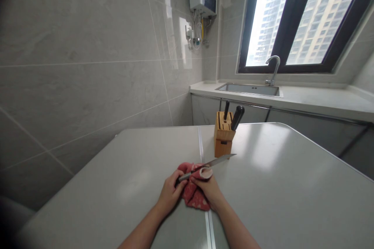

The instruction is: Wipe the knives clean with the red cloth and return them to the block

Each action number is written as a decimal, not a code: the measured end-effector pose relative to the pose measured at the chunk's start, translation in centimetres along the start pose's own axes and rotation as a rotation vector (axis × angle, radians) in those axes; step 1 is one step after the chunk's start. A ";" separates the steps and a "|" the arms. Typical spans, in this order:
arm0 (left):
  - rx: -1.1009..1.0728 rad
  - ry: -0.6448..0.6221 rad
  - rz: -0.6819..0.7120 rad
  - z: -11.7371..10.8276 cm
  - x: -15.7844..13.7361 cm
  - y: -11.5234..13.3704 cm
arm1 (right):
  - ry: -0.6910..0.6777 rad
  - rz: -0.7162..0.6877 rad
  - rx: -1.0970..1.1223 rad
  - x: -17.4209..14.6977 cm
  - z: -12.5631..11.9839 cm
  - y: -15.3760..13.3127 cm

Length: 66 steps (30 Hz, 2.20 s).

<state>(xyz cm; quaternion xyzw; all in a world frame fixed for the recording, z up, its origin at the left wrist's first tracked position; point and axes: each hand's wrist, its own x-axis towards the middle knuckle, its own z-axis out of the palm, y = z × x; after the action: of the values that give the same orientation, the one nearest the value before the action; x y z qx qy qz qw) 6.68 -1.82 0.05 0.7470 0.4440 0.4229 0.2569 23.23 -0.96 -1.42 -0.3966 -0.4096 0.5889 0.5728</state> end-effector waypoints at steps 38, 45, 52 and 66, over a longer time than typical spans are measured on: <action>0.042 -0.012 0.003 0.2 -0.1 0.4 | 0.033 0.024 0.135 0.0 0.3 -0.5; 0.073 -0.004 0.009 0.3 -0.2 0.4 | 0.038 -0.016 0.165 0.0 0.6 -0.7; 0.029 0.071 -0.018 0.1 -0.3 0.6 | 0.043 -0.051 0.216 0.1 0.5 -0.5; 0.163 0.261 -0.094 -2.6 2.3 3.3 | -0.034 -0.022 0.225 0.1 -0.1 -0.4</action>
<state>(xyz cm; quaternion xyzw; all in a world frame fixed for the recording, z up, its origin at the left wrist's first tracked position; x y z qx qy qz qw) 6.46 -1.32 4.80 0.6825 0.5410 0.4663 0.1550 23.46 -0.84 -1.10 -0.3153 -0.3547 0.6315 0.6132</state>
